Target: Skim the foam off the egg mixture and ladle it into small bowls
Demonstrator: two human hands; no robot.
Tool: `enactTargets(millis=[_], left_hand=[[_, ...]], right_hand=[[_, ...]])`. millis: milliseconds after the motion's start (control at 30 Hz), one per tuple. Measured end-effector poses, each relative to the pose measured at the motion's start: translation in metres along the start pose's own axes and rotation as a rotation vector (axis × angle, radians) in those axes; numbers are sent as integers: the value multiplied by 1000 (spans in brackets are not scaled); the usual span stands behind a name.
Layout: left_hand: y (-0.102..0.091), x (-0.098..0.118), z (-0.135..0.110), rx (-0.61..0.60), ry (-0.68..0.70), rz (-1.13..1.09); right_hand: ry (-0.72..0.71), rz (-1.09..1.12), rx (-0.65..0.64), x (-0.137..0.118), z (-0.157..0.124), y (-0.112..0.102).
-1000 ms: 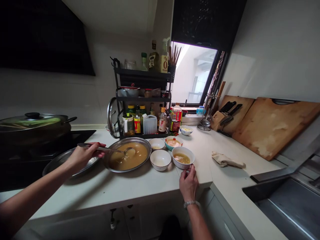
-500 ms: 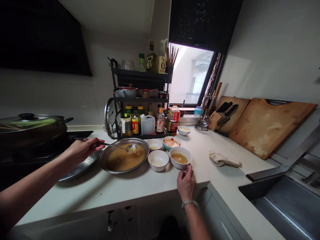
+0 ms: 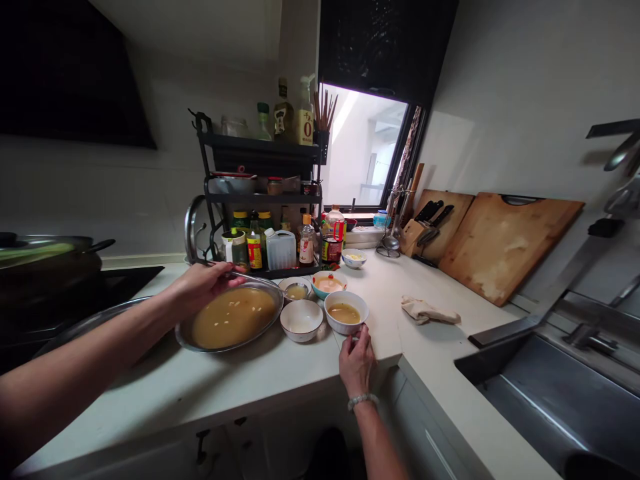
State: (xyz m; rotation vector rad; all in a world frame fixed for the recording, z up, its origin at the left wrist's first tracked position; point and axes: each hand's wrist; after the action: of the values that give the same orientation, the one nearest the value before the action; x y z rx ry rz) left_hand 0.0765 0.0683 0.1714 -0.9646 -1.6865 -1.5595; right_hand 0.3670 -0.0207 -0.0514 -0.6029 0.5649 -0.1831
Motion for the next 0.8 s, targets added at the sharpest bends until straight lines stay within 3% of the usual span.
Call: enactTargets(millis=[200, 367, 500, 600, 700, 800], left_hand=[[52, -29, 2, -77, -45, 57], [75, -69, 9, -238, 35, 144], [75, -101, 10, -445, 165, 358], [66, -111, 4, -654, 388, 590], [55, -100, -5, -758, 610, 733], [42, -72, -12, -671, 609, 673]], right_hand=[[-7, 19, 3, -1, -1, 0], [6, 34, -31, -3, -1, -1], [-1, 28, -23, -4, -1, -3], [2, 25, -22, -4, -1, -3], [4, 19, -28, -3, -1, -3], [2, 8, -26, -2, 0, -3]])
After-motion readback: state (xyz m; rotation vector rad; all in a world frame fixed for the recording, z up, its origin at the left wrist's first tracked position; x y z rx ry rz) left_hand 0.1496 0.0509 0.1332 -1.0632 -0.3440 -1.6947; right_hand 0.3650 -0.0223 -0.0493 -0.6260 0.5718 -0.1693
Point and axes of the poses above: each hand's wrist, its own z-axis towards the middle knuckle, its own y-axis out of the palm, x = y × z, and after that the axes turned 15 degrees about -z, right-handed
